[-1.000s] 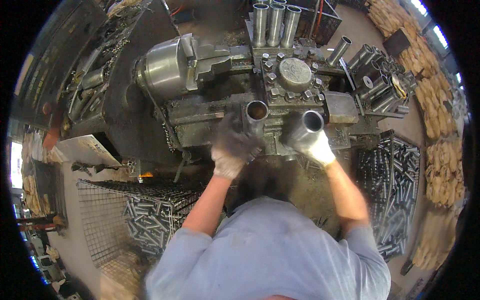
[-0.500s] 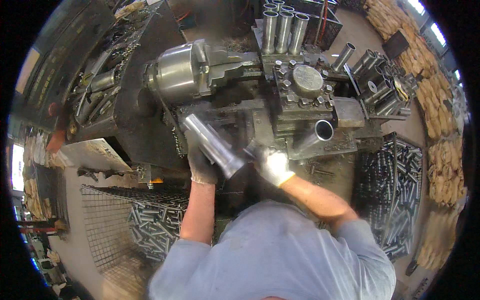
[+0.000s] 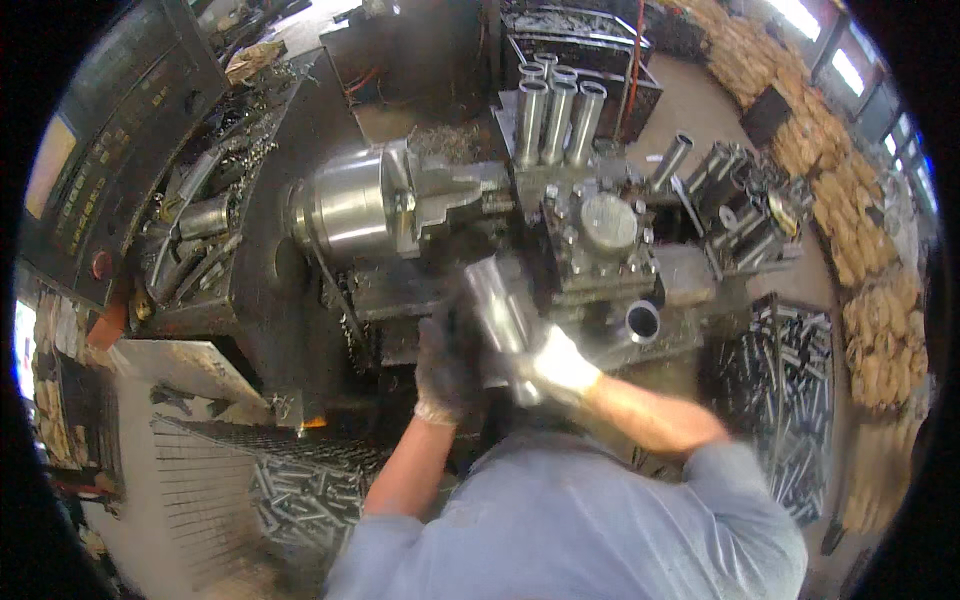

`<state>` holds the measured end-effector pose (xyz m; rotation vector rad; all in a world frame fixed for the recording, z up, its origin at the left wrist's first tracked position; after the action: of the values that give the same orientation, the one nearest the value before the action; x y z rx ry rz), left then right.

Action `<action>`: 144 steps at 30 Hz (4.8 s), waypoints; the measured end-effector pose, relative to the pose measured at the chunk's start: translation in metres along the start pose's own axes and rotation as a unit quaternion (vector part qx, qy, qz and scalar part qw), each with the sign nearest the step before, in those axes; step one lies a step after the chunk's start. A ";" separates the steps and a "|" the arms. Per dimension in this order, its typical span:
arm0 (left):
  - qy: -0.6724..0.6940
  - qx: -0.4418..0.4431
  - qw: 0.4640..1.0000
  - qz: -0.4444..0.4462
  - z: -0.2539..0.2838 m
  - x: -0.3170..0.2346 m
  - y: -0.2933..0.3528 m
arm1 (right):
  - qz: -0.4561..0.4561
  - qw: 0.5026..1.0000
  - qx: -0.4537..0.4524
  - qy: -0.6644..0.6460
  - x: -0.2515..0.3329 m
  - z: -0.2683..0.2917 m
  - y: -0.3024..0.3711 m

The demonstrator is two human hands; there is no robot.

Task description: The person repeatedly picks up cylindrical metal rods from a wire basket, inserts them into a lathe chuck, and removes them after a brief machine cycle. The person then places the processed rods into a collection bin. This cycle is repeated continuously throughout the clip.

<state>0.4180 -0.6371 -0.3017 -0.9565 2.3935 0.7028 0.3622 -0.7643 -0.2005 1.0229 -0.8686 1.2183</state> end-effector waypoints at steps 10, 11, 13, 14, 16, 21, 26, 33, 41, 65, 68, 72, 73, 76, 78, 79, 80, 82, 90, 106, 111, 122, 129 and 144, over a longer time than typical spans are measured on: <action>-0.389 -0.191 0.888 -0.155 0.020 -0.033 -0.095 | 0.365 0.694 0.048 0.619 0.166 0.143 -0.132; -0.353 -0.197 0.900 -0.162 0.036 -0.043 -0.067 | 0.341 0.644 0.065 0.682 0.152 0.149 -0.160; -0.359 -0.274 0.888 -0.090 0.075 -0.038 -0.017 | 0.282 0.581 0.126 0.753 0.112 0.151 -0.212; -0.340 -0.282 0.895 -0.064 0.094 -0.030 0.013 | 0.277 0.609 0.168 0.724 0.091 0.150 -0.227; -0.200 -0.304 0.931 -0.020 0.133 -0.005 0.068 | 0.238 0.684 0.235 0.648 0.058 0.137 -0.257; 0.158 -0.423 0.882 -0.135 0.212 0.021 0.179 | 0.156 0.768 0.294 0.547 0.014 0.101 -0.273; 0.212 -0.485 0.808 -0.259 0.271 -0.033 0.227 | 0.304 0.793 0.298 0.437 0.029 0.101 -0.269; 0.208 -0.441 0.861 -0.149 0.288 -0.057 0.239 | 0.110 0.846 0.334 0.401 -0.013 0.111 -0.296; 0.019 -0.565 0.813 -0.139 0.371 -0.071 0.269 | 0.270 0.812 0.165 0.491 0.069 0.138 -0.232; -0.637 -0.559 0.275 -0.453 -0.080 -0.416 0.179 | 0.143 0.933 -0.320 0.081 -0.067 0.242 0.169; -0.618 -0.452 0.401 -0.504 -0.086 -0.239 0.195 | 0.194 0.932 -0.266 0.155 -0.073 0.233 0.166; -0.649 -0.400 0.624 -0.172 -0.008 0.000 0.170 | 0.140 0.969 -0.187 0.083 -0.115 0.221 0.134; -0.589 -0.420 0.690 -0.021 0.028 0.055 0.173 | 0.132 0.971 -0.177 0.097 -0.121 0.218 0.123; -0.483 -0.476 0.724 0.129 0.084 0.163 0.226 | 0.216 0.963 -0.093 0.130 -0.121 0.193 0.087; -0.452 -0.533 0.700 0.148 0.117 0.206 0.273 | 0.209 0.957 -0.045 0.195 -0.125 0.174 0.069; -0.419 -0.577 0.682 0.166 0.140 0.228 0.302 | 0.224 0.952 -0.010 0.206 -0.123 0.163 0.063; -0.394 -0.615 0.657 0.185 0.163 0.252 0.331 | 0.262 0.952 0.067 0.145 -0.119 0.139 0.055; -0.325 -0.689 0.615 0.205 0.205 0.316 0.398 | 0.218 0.963 0.056 0.149 -0.123 0.120 0.054; 0.112 -0.766 0.571 0.273 0.220 0.699 0.644 | 0.361 0.868 0.321 0.114 -0.085 -0.109 0.196; 0.291 -0.815 0.454 0.213 0.038 0.998 0.579 | 0.477 0.410 0.771 0.102 -0.048 -0.451 0.596; 0.406 -0.799 0.415 0.159 0.017 1.000 0.520 | 0.480 0.265 0.836 0.025 -0.034 -0.484 0.740; 0.743 -0.524 -0.414 0.047 -0.220 0.862 0.523 | 0.519 0.042 0.850 -0.075 -0.036 -0.550 0.958; 0.550 -0.701 -0.428 0.150 -0.313 0.852 0.635 | 0.530 -0.194 0.825 0.029 0.013 -0.579 0.988; 0.245 -0.878 -0.320 0.259 -0.280 0.699 0.989 | 0.686 -0.406 0.603 0.035 -0.051 -0.516 1.331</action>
<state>-0.8175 -0.5287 -0.2162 -0.1590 0.8055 -1.4896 -0.9631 -0.2317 -0.2157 0.1797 -0.3959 -0.9457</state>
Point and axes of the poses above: each hand's wrist, its own y-axis away from the middle knuckle, its own z-axis out of the back of the hand, x = y × z, the point moved 8 cm from there along -y, towards the middle knuckle, and after that the axes turned 15 degrees about z, right-handed, at the moved point
